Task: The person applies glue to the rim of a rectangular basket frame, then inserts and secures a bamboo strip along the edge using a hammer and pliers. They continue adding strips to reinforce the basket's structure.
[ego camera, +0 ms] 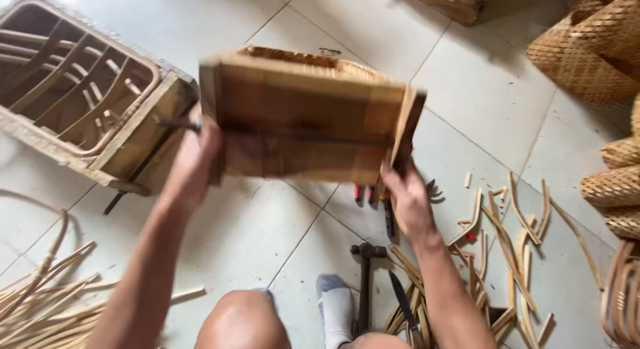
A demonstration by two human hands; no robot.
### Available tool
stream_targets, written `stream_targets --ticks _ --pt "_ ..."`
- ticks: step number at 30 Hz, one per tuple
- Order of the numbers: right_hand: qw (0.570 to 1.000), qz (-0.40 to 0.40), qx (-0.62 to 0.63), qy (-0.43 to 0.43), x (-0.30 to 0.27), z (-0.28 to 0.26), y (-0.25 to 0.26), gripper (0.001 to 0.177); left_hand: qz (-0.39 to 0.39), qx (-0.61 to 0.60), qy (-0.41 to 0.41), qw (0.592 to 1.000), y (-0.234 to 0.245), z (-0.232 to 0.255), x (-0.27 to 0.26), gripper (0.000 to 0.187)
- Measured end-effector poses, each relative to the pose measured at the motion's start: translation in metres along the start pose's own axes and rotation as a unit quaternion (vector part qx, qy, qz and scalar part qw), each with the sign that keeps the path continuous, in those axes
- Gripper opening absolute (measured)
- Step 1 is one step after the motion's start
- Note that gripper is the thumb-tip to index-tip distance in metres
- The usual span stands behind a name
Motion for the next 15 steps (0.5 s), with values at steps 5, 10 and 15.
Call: stream_targets --ticks 5,10,15 --pt "0.969 -0.010 -0.241 -0.054 -0.119 0.124 -0.013 0.035 0.197 0.167 0.116 0.959 0.062 -0.128 -0.113 0.051" --pt "0.868 0.020 -0.494 0.057 -0.190 0.261 -0.040 0.025 0.240 0.132 0.266 0.924 0.101 -0.250 -0.212 0.044" --pt "0.830 -0.037 -0.548 0.095 -0.205 0.308 -0.052 0.036 0.196 0.167 0.328 0.909 0.138 -0.327 -0.247 0.050"
Point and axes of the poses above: each hand's wrist, its own x-axis towards the middle knuckle, its own y-axis out of the back of the hand, z = x × y, the point moved 6 cm from there along x, towards the middle knuckle, and after that the axes turned 14 degrees about -x, right-handed, at the moved point
